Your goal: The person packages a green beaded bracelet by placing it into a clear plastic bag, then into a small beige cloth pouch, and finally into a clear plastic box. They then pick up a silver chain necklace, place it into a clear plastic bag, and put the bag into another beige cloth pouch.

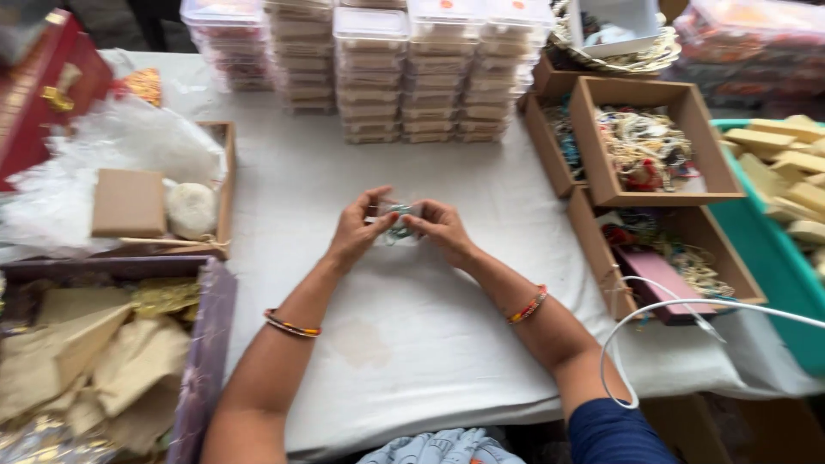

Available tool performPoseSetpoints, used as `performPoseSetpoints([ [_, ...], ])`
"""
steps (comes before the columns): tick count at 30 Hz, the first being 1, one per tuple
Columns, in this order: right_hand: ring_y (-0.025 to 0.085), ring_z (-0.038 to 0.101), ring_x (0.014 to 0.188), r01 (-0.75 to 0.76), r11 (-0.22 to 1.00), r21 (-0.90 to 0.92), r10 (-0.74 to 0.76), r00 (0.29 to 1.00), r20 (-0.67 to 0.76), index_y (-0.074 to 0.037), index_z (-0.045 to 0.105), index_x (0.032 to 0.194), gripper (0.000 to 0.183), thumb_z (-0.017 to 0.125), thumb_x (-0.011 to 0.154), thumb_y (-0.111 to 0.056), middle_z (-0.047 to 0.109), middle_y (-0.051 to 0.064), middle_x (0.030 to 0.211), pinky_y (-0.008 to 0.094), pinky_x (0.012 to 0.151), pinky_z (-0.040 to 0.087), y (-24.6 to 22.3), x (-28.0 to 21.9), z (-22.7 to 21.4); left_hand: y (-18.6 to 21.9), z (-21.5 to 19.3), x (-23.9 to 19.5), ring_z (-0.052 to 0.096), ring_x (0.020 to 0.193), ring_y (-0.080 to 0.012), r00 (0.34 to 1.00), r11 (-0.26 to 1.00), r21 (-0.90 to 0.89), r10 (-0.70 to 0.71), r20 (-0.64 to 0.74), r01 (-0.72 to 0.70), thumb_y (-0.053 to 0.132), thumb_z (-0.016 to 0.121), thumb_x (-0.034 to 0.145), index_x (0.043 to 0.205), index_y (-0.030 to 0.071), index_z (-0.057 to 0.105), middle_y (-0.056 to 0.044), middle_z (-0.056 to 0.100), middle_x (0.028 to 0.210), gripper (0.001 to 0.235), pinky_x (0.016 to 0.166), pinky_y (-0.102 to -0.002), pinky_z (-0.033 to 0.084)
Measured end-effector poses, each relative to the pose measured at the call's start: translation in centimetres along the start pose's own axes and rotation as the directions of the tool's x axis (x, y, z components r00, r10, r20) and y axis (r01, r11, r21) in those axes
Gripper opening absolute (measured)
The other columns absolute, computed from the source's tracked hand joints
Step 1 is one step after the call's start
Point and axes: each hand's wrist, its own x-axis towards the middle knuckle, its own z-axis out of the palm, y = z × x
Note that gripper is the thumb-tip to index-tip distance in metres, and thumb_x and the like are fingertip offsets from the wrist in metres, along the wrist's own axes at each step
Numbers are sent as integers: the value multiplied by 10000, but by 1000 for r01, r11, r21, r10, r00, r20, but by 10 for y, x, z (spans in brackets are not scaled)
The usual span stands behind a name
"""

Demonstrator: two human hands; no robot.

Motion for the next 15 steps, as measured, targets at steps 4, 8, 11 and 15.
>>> performPoseSetpoints([
  [4, 72, 610, 843, -43, 997, -64, 47, 997, 63, -1, 705, 1142, 213, 726, 1010, -166, 711, 13, 958, 238, 723, 496, -23, 0, 4, -15, 0, 6, 667, 953, -74, 997, 996, -55, 71, 6, -71, 127, 732, 918, 1360, 58, 586, -12, 708, 1089, 470, 845, -243, 584],
  [8, 56, 636, 950, 84, 996, -20, -83, 994, 69, -29, 655, 1266, 284, 678, 1004, -135, 695, -15, 1036, 233, 853, 548, -5, -1, 15, -16, -7, -4, 649, 928, -96, 999, 999, 2, 37, 16, -37, 73, 736, 925, 1366, 48, 613, -29, 704, 1053, 459, 826, -259, 583],
  [11, 66, 622, 925, 143, 984, -103, -143, 990, 13, -4, 654, 1317, 292, 655, 1050, -124, 680, -5, 1003, 233, 827, 543, 0, -2, 5, -10, -5, -3, 652, 899, -91, 998, 998, 19, 58, 33, -59, 69, 737, 920, 1360, 64, 609, -18, 698, 1029, 458, 795, -252, 581],
  [15, 68, 610, 905, 104, 989, -103, -100, 994, 40, -7, 625, 1371, 345, 661, 1049, -126, 665, -8, 1007, 226, 790, 541, -15, -4, 10, -20, 1, 2, 665, 854, -88, 995, 987, 122, 103, -11, -101, 92, 743, 934, 1305, 63, 649, -12, 706, 990, 384, 748, -248, 588],
])
